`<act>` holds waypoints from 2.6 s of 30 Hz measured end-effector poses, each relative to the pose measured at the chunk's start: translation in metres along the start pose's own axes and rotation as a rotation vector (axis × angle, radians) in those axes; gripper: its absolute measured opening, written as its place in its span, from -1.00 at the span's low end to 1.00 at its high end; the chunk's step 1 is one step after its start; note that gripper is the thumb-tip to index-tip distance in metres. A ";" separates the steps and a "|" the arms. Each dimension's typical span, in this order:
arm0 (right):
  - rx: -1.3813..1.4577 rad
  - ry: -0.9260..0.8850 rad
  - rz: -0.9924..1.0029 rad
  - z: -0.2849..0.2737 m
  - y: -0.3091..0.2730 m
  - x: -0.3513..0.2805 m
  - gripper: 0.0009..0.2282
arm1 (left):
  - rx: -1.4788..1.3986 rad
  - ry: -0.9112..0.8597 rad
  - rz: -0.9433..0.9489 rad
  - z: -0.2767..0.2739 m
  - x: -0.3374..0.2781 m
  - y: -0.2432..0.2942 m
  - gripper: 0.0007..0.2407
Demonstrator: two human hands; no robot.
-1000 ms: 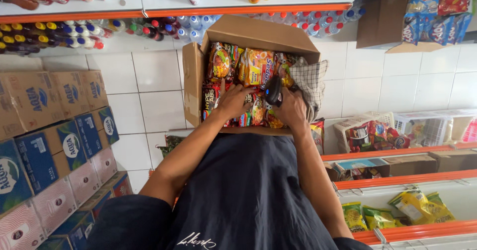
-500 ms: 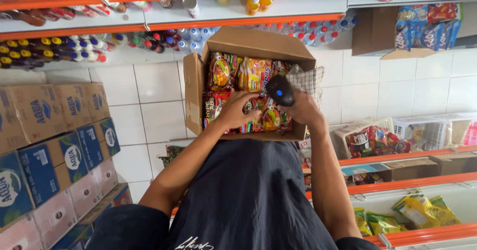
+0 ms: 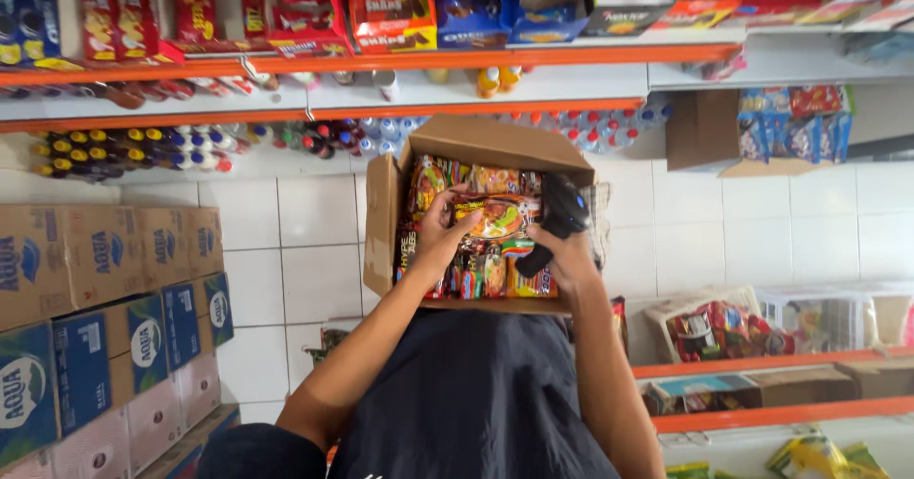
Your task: The person takes packets of instant noodles from a cardboard box, scans their barcodes with a handheld scanner, and places them onto store shelves by hand.
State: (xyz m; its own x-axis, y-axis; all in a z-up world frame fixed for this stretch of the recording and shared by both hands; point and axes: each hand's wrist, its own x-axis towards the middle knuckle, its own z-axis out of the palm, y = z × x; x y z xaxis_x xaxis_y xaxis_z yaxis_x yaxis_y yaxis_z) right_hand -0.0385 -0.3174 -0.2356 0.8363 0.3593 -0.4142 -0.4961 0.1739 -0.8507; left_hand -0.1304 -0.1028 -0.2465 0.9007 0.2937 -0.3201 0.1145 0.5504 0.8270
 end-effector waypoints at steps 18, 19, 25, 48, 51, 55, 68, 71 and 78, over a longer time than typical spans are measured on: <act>0.190 0.027 0.119 0.059 -0.031 -0.007 -0.59 | 0.994 -0.156 0.546 0.010 -0.043 0.062 -0.33; 0.189 0.016 0.118 0.059 -0.032 -0.004 -0.59 | 0.858 -0.159 0.551 0.005 -0.040 0.056 -0.40; -0.054 0.030 0.017 0.067 -0.036 -0.009 -0.70 | 0.102 -0.132 0.092 0.003 -0.031 0.029 -0.56; 0.130 -0.023 -0.127 0.063 -0.040 -0.024 -0.45 | -0.124 -0.015 0.059 0.021 -0.030 0.059 -0.45; 0.091 0.026 -0.118 0.059 -0.038 -0.018 -0.50 | -0.090 0.065 -0.012 0.011 -0.028 0.045 -0.42; 0.102 0.009 -0.172 0.054 -0.032 -0.013 -0.54 | -0.016 0.019 0.101 -0.003 -0.027 0.041 -0.54; 0.023 0.003 -0.147 0.067 -0.046 -0.011 -0.51 | -0.102 -0.011 -0.033 -0.010 -0.036 0.056 -0.69; 0.057 -0.014 -0.180 0.064 -0.052 -0.009 -0.56 | 0.002 -0.015 -0.013 -0.008 -0.031 0.062 -0.69; 0.197 -0.113 -0.157 0.067 -0.078 -0.020 -0.66 | -0.051 -0.132 0.019 -0.006 -0.023 0.063 -0.70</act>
State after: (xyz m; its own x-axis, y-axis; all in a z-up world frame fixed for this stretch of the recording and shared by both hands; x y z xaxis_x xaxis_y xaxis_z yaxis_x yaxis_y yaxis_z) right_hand -0.0322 -0.2763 -0.1395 0.8806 0.4121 -0.2338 -0.4075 0.4070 -0.8175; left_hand -0.1468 -0.0701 -0.1898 0.9503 0.2008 -0.2378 0.0782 0.5856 0.8068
